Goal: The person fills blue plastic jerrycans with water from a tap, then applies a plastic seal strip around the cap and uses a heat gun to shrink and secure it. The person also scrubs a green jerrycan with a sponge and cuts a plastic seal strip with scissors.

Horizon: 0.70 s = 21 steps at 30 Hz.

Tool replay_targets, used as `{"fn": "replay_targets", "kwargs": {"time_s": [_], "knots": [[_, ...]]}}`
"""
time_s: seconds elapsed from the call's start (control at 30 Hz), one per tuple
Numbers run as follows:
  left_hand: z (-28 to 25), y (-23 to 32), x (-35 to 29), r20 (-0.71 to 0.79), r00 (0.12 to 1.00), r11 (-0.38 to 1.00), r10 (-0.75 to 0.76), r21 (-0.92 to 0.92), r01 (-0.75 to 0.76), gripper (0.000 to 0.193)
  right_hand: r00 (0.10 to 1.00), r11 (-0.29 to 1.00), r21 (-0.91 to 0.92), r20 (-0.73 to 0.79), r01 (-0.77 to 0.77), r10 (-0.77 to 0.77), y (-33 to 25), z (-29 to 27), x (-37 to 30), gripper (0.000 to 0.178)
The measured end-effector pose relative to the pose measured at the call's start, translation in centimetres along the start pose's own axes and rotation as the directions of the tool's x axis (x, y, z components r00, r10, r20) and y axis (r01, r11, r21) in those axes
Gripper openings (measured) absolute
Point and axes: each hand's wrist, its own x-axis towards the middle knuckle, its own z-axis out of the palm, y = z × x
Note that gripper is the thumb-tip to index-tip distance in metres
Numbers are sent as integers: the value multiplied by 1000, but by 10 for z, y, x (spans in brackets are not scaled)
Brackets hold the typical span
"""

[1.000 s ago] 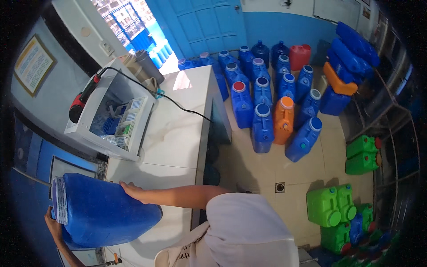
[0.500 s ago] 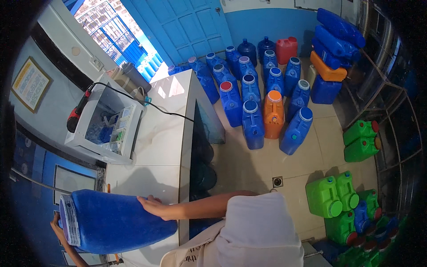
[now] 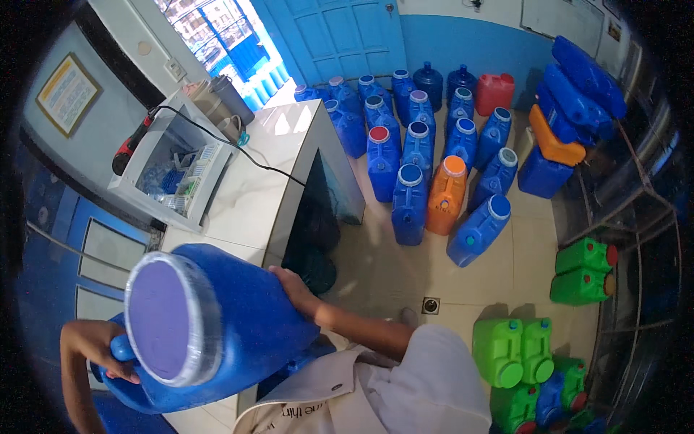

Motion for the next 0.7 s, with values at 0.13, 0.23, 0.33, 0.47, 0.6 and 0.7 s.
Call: {"fn": "replay_targets", "kwargs": {"time_s": [0.13,0.23,0.33,0.47,0.6,0.7], "knots": [[16,56,35,271,959,993,-85,104,59,31,995,993,57,13,102,-102,1,-43,-29,37],[45,114,45,185,972,969,-145,224,102,45,998,995,95,-55,-14,19,-23,-72,-82,38],[78,151,63,133,986,993,-97,73,88,41,995,993,91,-67,-69,75,-31,-119,-127,40],[87,118,154,34,997,996,76,32,-77,26,974,994,-18,-201,-108,102,-35,-203,-117,44],[188,68,272,-42,982,978,183,-92,-186,39,937,776,-597,-348,-203,-22,62,-309,-88,46],[274,44,404,-123,940,937,318,192,-292,51,829,722,-564,-559,-400,22,88,-388,-74,46]]}}
